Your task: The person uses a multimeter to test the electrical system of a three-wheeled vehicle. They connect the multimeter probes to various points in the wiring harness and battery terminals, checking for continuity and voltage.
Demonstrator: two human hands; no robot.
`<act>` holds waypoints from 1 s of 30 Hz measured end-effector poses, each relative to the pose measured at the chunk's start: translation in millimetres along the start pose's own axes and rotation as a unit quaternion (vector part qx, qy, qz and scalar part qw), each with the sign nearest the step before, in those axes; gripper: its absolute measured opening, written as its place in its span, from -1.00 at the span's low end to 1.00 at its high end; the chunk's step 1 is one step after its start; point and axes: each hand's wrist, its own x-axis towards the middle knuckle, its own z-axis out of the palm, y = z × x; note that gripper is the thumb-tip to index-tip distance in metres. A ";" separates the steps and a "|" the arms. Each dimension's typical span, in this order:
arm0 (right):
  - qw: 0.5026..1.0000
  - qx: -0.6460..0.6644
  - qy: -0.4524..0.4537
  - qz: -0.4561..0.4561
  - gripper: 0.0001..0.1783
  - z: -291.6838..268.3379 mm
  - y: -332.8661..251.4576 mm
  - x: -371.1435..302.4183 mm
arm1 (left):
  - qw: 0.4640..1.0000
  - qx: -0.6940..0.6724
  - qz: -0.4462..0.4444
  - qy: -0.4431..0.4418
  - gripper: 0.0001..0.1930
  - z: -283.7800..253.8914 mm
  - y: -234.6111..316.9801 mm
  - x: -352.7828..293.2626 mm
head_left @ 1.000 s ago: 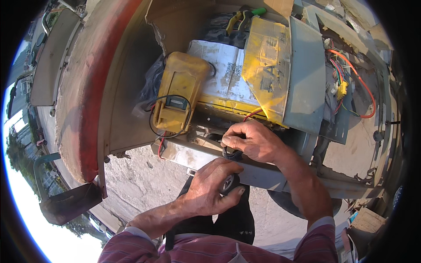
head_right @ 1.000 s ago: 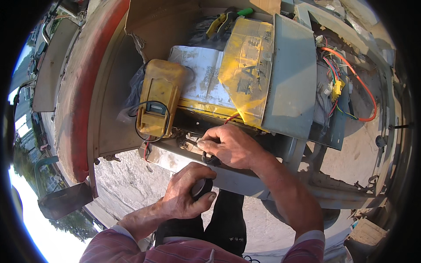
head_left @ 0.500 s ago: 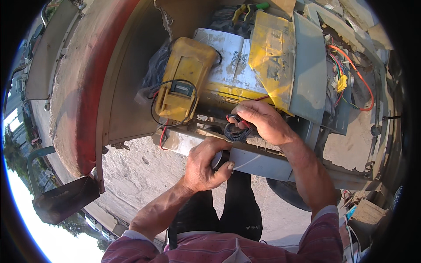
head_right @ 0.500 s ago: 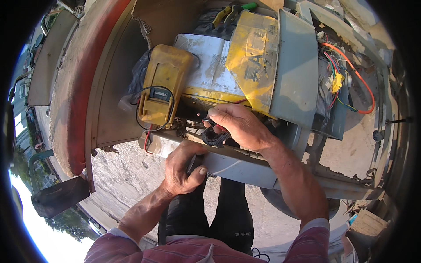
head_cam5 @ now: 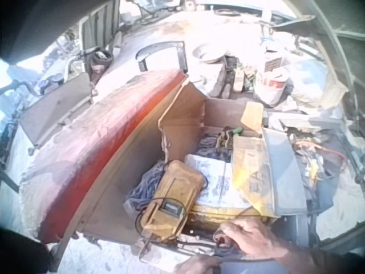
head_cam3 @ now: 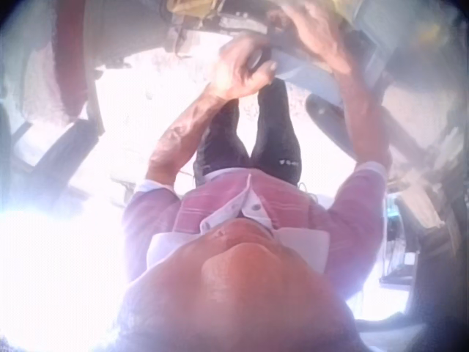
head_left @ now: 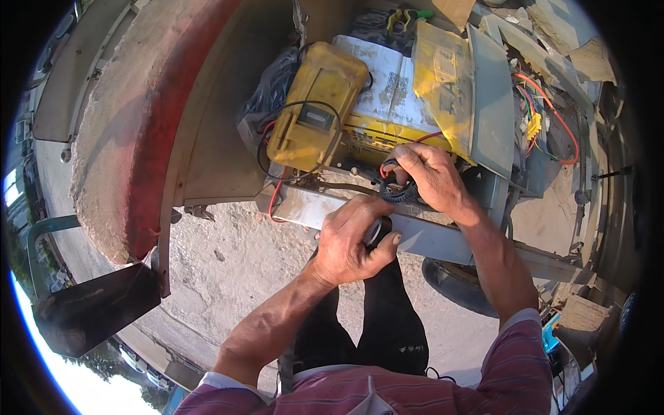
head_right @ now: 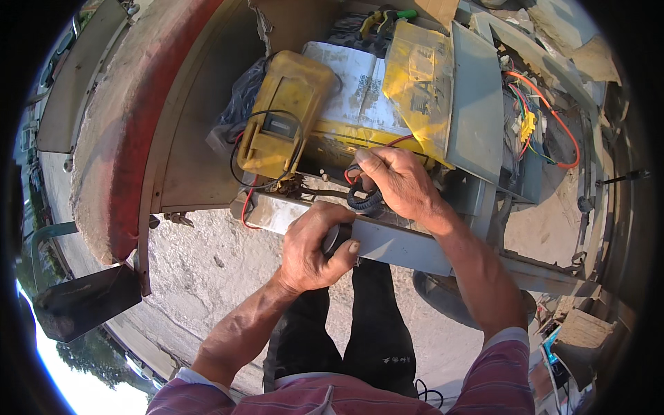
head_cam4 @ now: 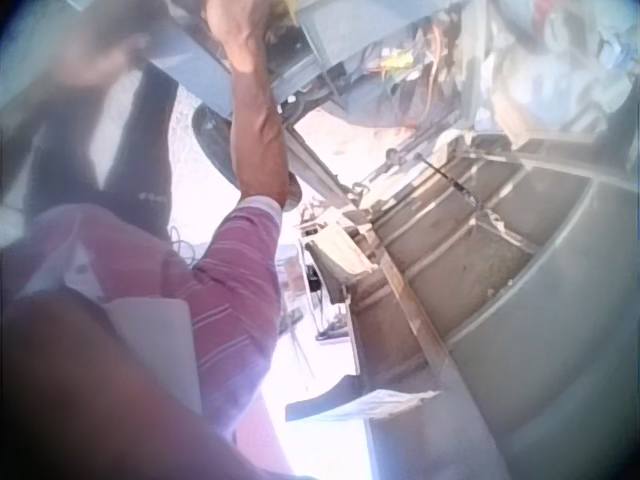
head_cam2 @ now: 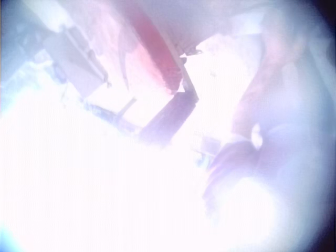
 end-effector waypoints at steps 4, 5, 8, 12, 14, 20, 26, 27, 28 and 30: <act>0.990 -0.139 0.035 -0.014 -0.59 14.4 -20.6 0.9 | 0.999 -0.032 0.011 -0.008 -0.65 -5.8 -5.2 -3.7; 0.982 -0.178 0.061 -0.035 -0.59 21.9 -27.0 0.4 | 0.999 -0.045 0.007 -0.012 -0.65 -7.2 -6.7 -4.0; 0.984 -0.158 0.079 0.025 -0.46 44.5 -44.5 18.6 | 0.995 -0.094 0.002 -0.019 -0.66 -15.2 -6.9 -11.4; 0.976 0.092 0.086 0.175 -0.37 70.4 -54.9 58.8 | 0.992 -0.116 0.036 -0.029 -0.66 -33.2 -3.2 -45.0; 0.957 0.187 0.088 0.204 -0.33 82.6 -54.0 65.0 | 0.993 -0.100 0.033 -0.047 -0.67 -51.7 -2.6 -84.1; 0.902 0.384 0.127 0.149 -0.44 126.1 -56.3 79.1 | 0.988 -0.029 -0.144 -0.045 -0.71 -112.9 -55.6 -230.1; 0.844 0.511 0.138 0.085 -0.50 130.6 -77.7 53.1 | 0.932 0.109 -0.343 0.034 -0.72 -172.2 -132.9 -414.9; 0.847 0.515 0.125 0.047 -0.48 130.3 -84.4 38.9 | 0.920 0.124 -0.369 0.040 -0.68 -181.1 -140.0 -451.0; 0.848 0.518 0.112 0.007 -0.47 129.8 -91.5 22.2 | 0.908 0.137 -0.393 0.047 -0.65 -187.8 -146.3 -485.4; 0.840 0.532 0.085 -0.064 -0.44 130.2 -107.1 -20.9 | 0.870 0.123 -0.472 0.068 -0.61 -197.4 -148.6 -549.3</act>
